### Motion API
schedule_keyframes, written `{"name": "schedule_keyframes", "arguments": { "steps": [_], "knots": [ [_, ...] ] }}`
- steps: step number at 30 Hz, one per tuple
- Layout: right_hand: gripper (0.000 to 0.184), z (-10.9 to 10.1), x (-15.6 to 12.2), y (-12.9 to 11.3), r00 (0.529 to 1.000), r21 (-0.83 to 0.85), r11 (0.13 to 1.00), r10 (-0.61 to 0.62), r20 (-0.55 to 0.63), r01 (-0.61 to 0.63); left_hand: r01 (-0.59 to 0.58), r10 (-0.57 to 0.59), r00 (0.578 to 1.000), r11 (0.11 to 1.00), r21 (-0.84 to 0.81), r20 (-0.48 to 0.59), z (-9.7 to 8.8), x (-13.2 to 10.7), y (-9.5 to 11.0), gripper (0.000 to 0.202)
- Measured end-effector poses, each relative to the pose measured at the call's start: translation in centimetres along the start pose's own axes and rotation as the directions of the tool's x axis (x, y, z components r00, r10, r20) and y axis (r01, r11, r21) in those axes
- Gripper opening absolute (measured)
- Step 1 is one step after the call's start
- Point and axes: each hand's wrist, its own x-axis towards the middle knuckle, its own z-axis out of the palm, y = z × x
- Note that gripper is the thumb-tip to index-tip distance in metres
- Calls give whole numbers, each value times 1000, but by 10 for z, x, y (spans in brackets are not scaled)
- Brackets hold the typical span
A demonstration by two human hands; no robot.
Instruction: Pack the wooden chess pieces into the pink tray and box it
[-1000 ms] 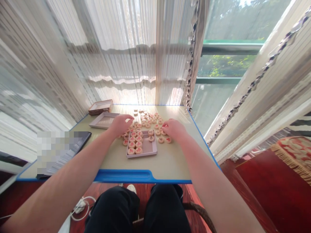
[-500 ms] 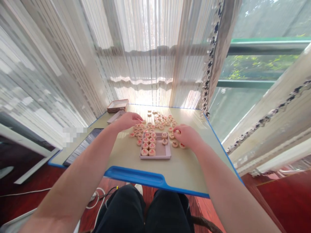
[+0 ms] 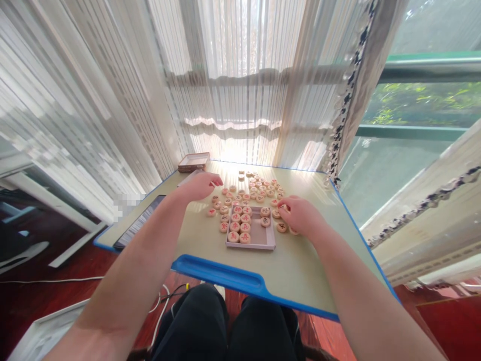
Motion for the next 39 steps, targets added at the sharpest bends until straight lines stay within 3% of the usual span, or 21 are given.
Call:
{"name": "schedule_keyframes", "arguments": {
  "steps": [11,18,26,31,34,39],
  "knots": [
    [32,-3,-2,-1,994,36,996,82,70,-84,-36,33,989,999,19,145,10,-2,21,26],
    [37,-2,0,2,999,26,999,32,-4,-32,-87,85,988,996,13,132,11,-1,23,30],
    [33,1,1,0,995,9,995,101,-17,-101,-76,74,991,997,16,110,21,5,22,23],
    [33,1,1,1,992,21,993,120,-35,-120,-84,98,982,993,-88,160,20,3,22,23],
    [34,1,2,1,992,12,993,121,-34,-120,-57,76,991,985,-161,114,18,1,23,33],
    [35,2,3,1,994,-4,994,105,-6,-105,-45,48,995,998,-37,83,16,2,27,24]
  ]
}}
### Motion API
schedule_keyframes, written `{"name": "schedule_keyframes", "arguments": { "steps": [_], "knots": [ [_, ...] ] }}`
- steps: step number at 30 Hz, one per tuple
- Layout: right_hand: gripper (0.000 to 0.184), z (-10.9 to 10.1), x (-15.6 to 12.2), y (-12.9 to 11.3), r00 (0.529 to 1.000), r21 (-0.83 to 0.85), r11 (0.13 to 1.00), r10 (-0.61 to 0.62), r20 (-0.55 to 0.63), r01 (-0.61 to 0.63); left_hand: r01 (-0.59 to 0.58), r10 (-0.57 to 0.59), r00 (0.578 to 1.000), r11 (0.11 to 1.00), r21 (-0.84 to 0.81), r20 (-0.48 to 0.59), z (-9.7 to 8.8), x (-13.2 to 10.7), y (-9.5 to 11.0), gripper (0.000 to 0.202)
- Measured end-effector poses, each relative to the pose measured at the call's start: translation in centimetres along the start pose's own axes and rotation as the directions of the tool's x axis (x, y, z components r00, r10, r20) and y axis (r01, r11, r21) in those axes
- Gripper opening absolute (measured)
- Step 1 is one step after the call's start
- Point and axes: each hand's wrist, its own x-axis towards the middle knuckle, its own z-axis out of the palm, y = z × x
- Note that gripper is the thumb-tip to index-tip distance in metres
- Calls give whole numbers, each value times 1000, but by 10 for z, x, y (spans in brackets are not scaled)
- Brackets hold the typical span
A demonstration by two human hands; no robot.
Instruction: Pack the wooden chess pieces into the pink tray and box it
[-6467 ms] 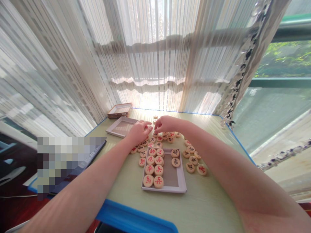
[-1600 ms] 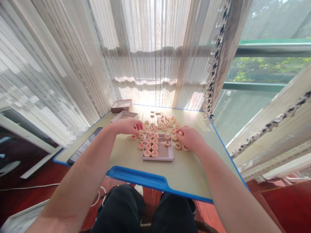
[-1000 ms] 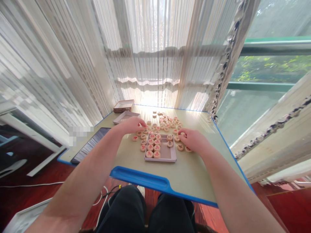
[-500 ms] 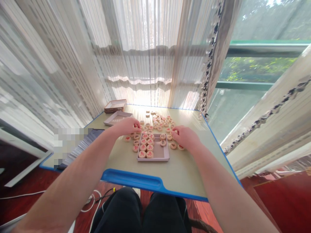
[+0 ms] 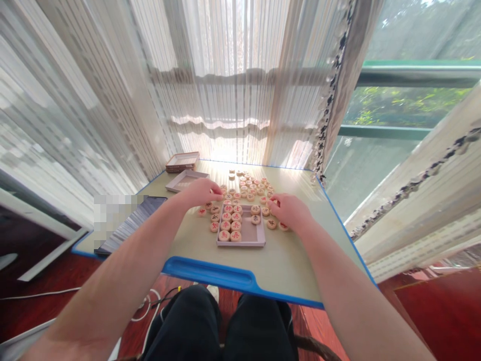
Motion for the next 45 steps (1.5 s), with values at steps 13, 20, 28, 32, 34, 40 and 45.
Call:
{"name": "schedule_keyframes", "arguments": {
  "steps": [13,20,28,32,34,40,45],
  "knots": [
    [36,-1,1,4,999,19,999,-29,-16,29,20,-16,999,994,111,-36,5,1,-5,22],
    [37,-3,0,5,1000,16,1000,-19,-9,20,-26,30,996,999,45,-85,4,-1,-4,21],
    [36,-4,-8,-10,995,87,993,-81,-53,85,-123,50,981,907,-403,-187,7,-2,13,21],
    [32,1,-17,-25,960,216,939,-237,-150,266,-226,163,974,747,-626,-157,14,-5,29,23],
    [29,4,-21,-32,933,227,914,-292,-210,337,-243,219,968,676,-696,-126,15,-6,35,27],
    [26,5,-23,-38,914,218,909,-288,-287,355,-193,248,967,579,-792,-54,16,-9,43,30],
    [26,6,-25,-38,896,219,908,-267,-355,358,-164,230,972,523,-837,-47,21,-12,52,34]
  ]
}}
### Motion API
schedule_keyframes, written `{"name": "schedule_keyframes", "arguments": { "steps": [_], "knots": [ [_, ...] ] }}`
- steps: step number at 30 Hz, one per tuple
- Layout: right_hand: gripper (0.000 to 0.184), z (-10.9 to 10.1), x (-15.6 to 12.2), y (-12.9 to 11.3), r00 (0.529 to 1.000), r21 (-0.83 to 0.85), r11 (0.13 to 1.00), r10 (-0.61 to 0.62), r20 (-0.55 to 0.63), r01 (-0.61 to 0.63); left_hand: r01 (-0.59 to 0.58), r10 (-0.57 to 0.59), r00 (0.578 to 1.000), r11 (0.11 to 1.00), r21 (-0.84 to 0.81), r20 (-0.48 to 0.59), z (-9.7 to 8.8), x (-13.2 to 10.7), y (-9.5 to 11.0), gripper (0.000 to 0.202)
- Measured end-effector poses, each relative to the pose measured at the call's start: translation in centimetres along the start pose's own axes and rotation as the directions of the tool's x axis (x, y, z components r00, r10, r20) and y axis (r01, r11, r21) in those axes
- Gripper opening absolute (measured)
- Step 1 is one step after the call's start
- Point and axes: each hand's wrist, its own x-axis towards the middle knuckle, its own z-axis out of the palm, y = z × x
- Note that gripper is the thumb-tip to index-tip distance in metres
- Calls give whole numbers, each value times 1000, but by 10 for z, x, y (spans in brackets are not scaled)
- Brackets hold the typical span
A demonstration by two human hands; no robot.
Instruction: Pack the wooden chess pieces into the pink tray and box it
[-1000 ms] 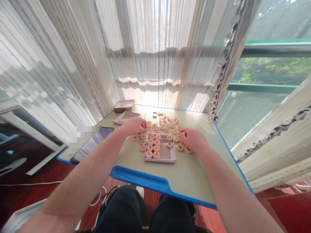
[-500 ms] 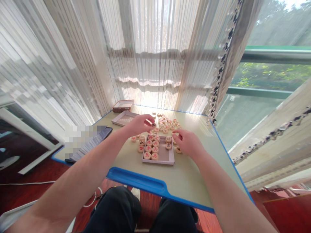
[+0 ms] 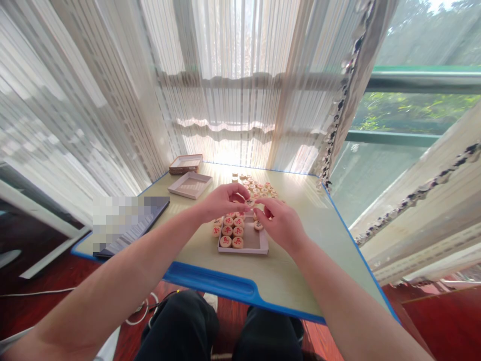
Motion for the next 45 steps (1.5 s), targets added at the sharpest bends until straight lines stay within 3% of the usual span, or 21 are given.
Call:
{"name": "schedule_keyframes", "arguments": {
  "steps": [5,10,18,21,27,32,36,40,45],
  "knots": [
    [27,-1,-1,-2,998,3,1000,-11,-70,11,-43,43,999,999,-26,6,5,-1,3,39],
    [26,-4,-1,-2,995,20,996,-87,-51,88,-53,53,998,998,-30,-14,4,0,0,48],
    [23,-1,1,6,981,106,975,-196,-6,195,-7,2,999,996,89,54,6,1,-4,41],
    [23,-1,3,8,978,178,962,-205,-29,207,19,-20,997,1000,20,77,5,2,-5,35],
    [19,-1,2,0,985,221,960,-164,-55,172,16,-16,1000,999,-41,14,2,4,-9,36],
    [15,-2,4,-1,989,239,960,-138,-47,145,50,-46,997,997,-64,66,4,3,-5,35],
    [21,-11,6,4,993,101,993,-69,97,59,57,-57,998,998,5,-27,-2,1,3,29],
    [18,-19,5,4,932,12,998,-62,358,62,51,-43,987,998,44,-155,-11,3,2,24],
    [9,-18,5,2,902,40,997,-74,424,63,26,-17,987,998,54,-158,-13,5,-5,23]
  ]
}}
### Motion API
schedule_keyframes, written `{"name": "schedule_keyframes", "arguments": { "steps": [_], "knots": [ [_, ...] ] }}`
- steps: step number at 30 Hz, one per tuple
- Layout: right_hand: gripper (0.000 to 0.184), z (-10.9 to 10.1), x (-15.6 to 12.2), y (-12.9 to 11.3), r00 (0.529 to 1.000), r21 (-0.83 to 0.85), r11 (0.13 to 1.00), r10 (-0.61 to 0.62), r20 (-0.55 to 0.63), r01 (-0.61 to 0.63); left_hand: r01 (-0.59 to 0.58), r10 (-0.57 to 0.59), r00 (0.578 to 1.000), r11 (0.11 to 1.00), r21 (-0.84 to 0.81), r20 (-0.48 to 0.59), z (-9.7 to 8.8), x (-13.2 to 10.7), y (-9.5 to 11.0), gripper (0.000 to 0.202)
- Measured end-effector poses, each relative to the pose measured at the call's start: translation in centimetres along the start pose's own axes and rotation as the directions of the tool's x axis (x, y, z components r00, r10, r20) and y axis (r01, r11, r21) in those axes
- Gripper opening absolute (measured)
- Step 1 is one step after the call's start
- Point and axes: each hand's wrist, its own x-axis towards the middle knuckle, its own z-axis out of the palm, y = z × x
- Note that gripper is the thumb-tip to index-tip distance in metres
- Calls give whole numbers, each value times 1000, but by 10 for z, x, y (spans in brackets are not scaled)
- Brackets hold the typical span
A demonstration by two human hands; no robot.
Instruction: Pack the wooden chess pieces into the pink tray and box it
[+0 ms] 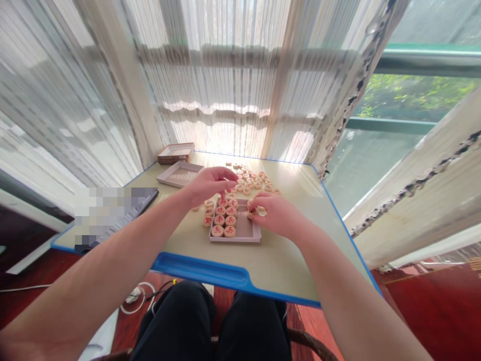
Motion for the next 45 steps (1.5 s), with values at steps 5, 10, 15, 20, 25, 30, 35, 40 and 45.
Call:
{"name": "schedule_keyframes", "arguments": {
  "steps": [5,10,15,20,25,30,35,40,45],
  "knots": [
    [9,1,1,1,1000,-9,1000,27,5,-27,11,-11,1000,998,55,9,2,-1,0,22],
    [10,2,0,2,999,-19,999,47,9,-47,-10,14,999,996,88,-45,0,-1,1,20],
    [12,0,0,-1,998,-30,997,66,4,-66,1,4,998,997,78,-70,-1,-2,4,21],
    [14,-5,0,-2,994,-7,996,92,-63,-93,-2,28,989,985,175,-146,-1,-1,3,21],
    [28,-4,5,29,907,-62,949,274,-319,-309,-62,192,955,874,482,-225,-7,4,-10,22],
    [41,5,13,74,791,-82,845,456,-409,-529,-146,340,932,665,732,-122,-14,10,-25,25],
    [42,8,22,84,859,-81,883,423,-289,-462,-185,303,953,621,762,-16,-14,13,-29,35],
    [52,7,27,79,822,-140,813,538,-189,-565,-158,155,985,621,768,78,-11,11,-23,48],
    [57,8,24,79,797,-121,793,568,-204,-596,-137,139,988,608,782,65,-8,9,-19,48]
  ]
}}
